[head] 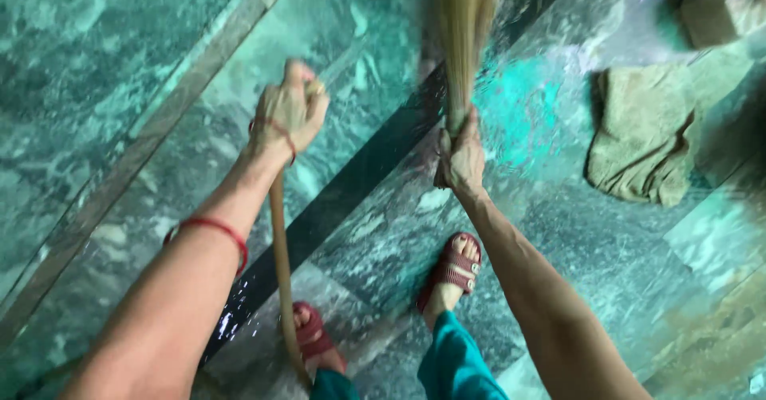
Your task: The person turns on a faucet, sprays water from a hose to scrub the floor with a broom, and then rinses a cloth and a bucket.
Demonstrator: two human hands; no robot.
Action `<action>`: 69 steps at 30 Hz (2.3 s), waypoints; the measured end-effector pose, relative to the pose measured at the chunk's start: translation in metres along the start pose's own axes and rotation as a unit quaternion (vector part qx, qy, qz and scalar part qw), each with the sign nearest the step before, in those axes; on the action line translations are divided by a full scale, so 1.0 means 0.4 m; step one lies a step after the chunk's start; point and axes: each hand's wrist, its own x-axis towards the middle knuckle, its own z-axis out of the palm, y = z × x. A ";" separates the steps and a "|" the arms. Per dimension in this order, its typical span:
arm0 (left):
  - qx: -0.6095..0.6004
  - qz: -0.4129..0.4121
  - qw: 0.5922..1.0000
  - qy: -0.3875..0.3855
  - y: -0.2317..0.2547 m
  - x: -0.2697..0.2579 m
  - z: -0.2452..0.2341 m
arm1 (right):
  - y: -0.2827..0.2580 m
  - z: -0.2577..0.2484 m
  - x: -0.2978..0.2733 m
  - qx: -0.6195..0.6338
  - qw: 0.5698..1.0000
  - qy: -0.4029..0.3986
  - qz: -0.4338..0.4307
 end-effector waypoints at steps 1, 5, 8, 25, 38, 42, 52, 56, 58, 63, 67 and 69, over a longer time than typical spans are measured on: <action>-0.001 0.000 1.000 -0.004 0.007 -0.006 0.008 | 0.020 0.038 -0.039 -0.001 1.000 0.000 0.004; -0.026 0.046 0.997 0.050 0.054 0.037 0.047 | -0.059 0.078 -0.101 -0.137 0.947 -0.267 -0.111; -0.064 0.011 0.997 0.039 0.048 0.024 0.047 | -0.201 0.030 -0.083 -0.264 0.863 -0.320 -0.288; -0.038 0.161 0.986 0.005 0.264 0.181 0.121 | 0.077 -0.064 0.081 0.164 0.979 0.001 0.122; -0.049 0.079 0.983 -0.157 0.396 0.110 0.211 | 0.300 -0.421 0.181 -0.095 0.968 -0.077 0.221; -0.017 0.055 0.994 -0.093 0.481 0.124 0.191 | 0.172 -0.514 0.209 0.093 0.948 0.078 0.295; 0.072 0.040 0.996 -0.040 0.763 0.452 0.023 | -0.098 -0.675 0.266 -0.289 0.858 -0.416 -0.082; 0.074 0.054 0.995 0.036 0.783 0.594 -0.072 | 0.042 -0.593 0.393 -0.130 0.950 -0.241 0.151; 0.074 0.074 0.993 0.047 0.797 0.648 -0.074 | 0.065 -0.593 0.445 -0.047 0.953 -0.161 0.251; 0.058 0.064 0.996 0.030 0.770 0.703 -0.058 | -0.117 -0.593 0.469 -0.049 0.980 -0.116 0.152; 0.036 0.054 0.997 0.032 0.766 0.770 -0.040 | -0.103 -0.559 0.481 -0.159 0.963 -0.211 0.049; 0.043 0.012 0.999 0.029 0.776 0.776 -0.050 | -0.126 -0.545 0.486 -0.107 0.966 -0.202 0.124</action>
